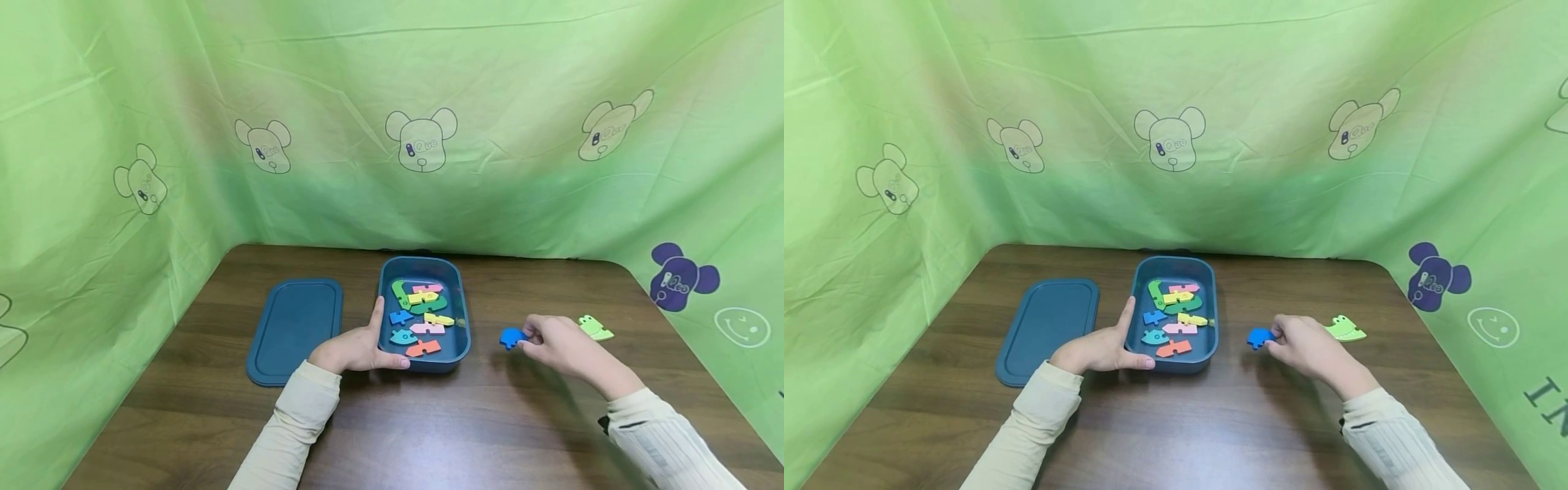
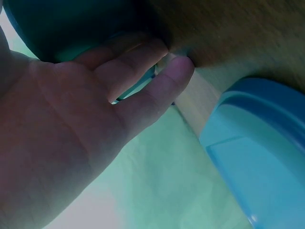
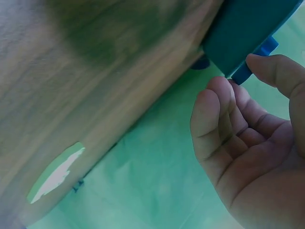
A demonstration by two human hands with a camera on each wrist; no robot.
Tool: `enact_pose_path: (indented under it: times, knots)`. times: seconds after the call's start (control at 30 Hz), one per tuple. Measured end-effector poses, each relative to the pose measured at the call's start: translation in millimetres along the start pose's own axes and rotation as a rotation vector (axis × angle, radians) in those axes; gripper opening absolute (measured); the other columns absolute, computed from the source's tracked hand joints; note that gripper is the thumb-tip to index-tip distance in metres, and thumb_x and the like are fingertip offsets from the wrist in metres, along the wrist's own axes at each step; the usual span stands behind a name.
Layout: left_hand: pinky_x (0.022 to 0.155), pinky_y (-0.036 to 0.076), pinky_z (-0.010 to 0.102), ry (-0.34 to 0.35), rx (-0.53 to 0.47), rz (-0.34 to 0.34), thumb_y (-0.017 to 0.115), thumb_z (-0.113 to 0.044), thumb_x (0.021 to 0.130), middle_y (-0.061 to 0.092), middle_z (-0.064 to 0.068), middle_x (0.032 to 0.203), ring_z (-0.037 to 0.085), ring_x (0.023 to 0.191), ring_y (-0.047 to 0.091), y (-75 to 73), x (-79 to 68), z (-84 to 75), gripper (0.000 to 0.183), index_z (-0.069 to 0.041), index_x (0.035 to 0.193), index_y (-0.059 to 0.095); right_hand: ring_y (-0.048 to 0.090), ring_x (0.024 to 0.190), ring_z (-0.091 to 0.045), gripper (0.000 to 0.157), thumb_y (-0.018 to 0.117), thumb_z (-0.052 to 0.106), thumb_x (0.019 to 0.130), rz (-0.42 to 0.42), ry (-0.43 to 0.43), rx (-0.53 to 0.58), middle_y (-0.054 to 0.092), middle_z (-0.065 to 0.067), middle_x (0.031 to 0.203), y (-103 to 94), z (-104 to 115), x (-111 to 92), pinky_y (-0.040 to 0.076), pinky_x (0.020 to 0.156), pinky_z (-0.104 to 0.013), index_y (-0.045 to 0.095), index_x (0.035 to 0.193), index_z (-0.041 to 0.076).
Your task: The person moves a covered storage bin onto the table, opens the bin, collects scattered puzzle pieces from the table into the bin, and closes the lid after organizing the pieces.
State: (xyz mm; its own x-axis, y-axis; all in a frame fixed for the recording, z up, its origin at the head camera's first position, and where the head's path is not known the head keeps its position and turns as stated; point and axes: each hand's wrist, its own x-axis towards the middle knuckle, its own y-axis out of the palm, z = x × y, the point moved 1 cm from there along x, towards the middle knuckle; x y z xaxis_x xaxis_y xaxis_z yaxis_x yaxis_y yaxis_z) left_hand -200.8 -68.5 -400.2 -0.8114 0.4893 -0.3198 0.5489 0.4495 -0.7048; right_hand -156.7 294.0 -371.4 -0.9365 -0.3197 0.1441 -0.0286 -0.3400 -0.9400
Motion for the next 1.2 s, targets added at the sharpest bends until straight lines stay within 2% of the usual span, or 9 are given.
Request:
enact_pose_path:
  times: [0.23, 0.83, 0.97, 1.03, 1.2]
  knots:
    - [0.093, 0.048, 0.042, -0.007, 0.002, -0.002, 0.074, -0.064, 0.082, 0.06, 0.025, 0.13, 0.027, 0.106, 0.064, 0.4, -0.1, 0.6, 0.131, -0.017, 0.159, -0.022, 0.041, 0.059, -0.008, 0.016, 0.072, 0.012, 0.085, -0.018, -0.022, -0.024, 0.045, 0.01, 0.066, -3.6, 9, 6, 0.035, 0.056, -0.03, 0.057, 0.08, 0.015]
    - [0.092, 0.048, 0.041, -0.006, -0.006, 0.006, 0.074, -0.064, 0.083, 0.063, 0.023, 0.126, 0.025, 0.1, 0.064, -0.5, -0.2, 1.3, 0.131, -0.019, 0.158, -0.023, 0.042, 0.06, -0.009, 0.016, 0.072, 0.012, 0.087, 0.041, -0.065, 0.021, 0.046, 0.009, 0.066, -5.8, 41, 25, 0.036, 0.056, -0.03, 0.057, 0.08, 0.014]
    - [0.089, 0.049, 0.04, -0.015, 0.014, 0.005, 0.073, -0.067, 0.082, 0.062, 0.024, 0.127, 0.023, 0.097, 0.064, -0.9, -0.7, 0.4, 0.131, -0.019, 0.159, -0.022, 0.042, 0.059, -0.008, 0.016, 0.072, 0.012, 0.087, 0.064, -0.079, 0.031, 0.047, 0.009, 0.066, -3.9, 47, 30, 0.037, 0.055, -0.029, 0.057, 0.08, 0.014]
    - [0.087, 0.05, 0.04, -0.024, 0.019, 0.009, 0.072, -0.068, 0.082, 0.064, 0.024, 0.123, 0.023, 0.093, 0.065, -0.9, -0.9, -0.2, 0.131, -0.02, 0.159, -0.022, 0.043, 0.058, -0.008, 0.016, 0.072, 0.013, 0.088, 0.076, -0.079, 0.04, 0.047, 0.008, 0.065, -3.2, 51, 32, 0.037, 0.054, -0.028, 0.057, 0.08, 0.014]
    - [0.09, 0.049, 0.041, -0.018, 0.01, 0.012, 0.073, -0.067, 0.082, 0.065, 0.023, 0.122, 0.024, 0.097, 0.065, -1.3, -1.3, -0.4, 0.132, -0.02, 0.158, -0.023, 0.044, 0.059, -0.009, 0.017, 0.073, 0.012, 0.087, 0.087, -0.084, 0.052, 0.049, 0.008, 0.065, -4.0, 59, 38, 0.038, 0.054, -0.028, 0.058, 0.08, 0.014]
